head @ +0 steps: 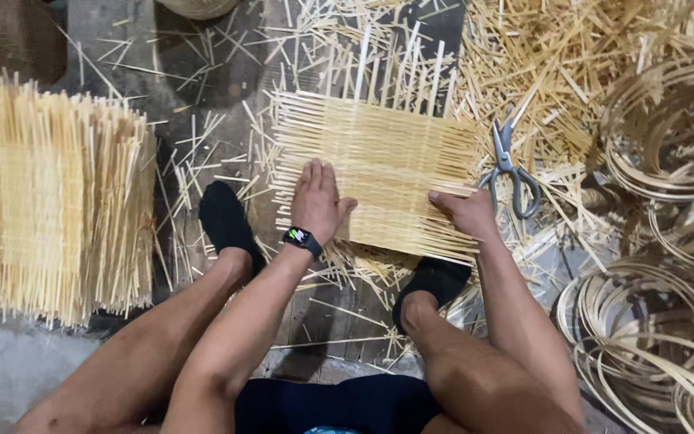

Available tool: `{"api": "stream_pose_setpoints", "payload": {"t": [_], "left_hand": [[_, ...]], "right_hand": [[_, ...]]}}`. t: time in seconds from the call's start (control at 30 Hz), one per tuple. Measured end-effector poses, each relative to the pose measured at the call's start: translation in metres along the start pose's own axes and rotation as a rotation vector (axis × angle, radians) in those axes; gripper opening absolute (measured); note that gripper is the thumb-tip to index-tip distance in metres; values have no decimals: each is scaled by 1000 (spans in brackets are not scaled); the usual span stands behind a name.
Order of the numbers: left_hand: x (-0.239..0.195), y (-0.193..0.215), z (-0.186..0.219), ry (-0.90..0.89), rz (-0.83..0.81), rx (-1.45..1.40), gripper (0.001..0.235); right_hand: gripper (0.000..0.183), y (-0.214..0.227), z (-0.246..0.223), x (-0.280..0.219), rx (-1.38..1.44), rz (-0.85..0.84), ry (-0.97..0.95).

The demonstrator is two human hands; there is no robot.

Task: The person sits on the floor and repeatedly places a woven bamboo mat over a circular wooden base, then uses shears to trim the excess matting flush with the base edge. The person stacks the finished bases to the side.

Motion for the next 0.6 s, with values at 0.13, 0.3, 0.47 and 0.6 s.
{"api": "stream_pose_setpoints", "payload": {"t": [0.13, 0.3, 0.47, 0.6], "left_hand": [[5, 32, 15, 44, -99, 29, 93], [19, 51, 46, -381, -337, 163, 118], [20, 47, 65, -412, -340, 212, 98], [19, 43, 69, -377, -367, 246, 98]], "right_hand": [[27, -1, -10, -1, -2, 16, -59], [26, -6, 0, 3, -109, 55, -100], [39, -6, 11, 10, -21, 59, 195], [41, 51, 15, 7, 121, 109, -220]]}}
Point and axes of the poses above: each hand's wrist, its own x-axis towards the middle knuckle, its own y-axis out of the back of the hand, z = x × y, the point moved 1 cm from there along x, towards the middle knuckle, and after that the axes turned 4 degrees about -y, right-handed, at the moved point
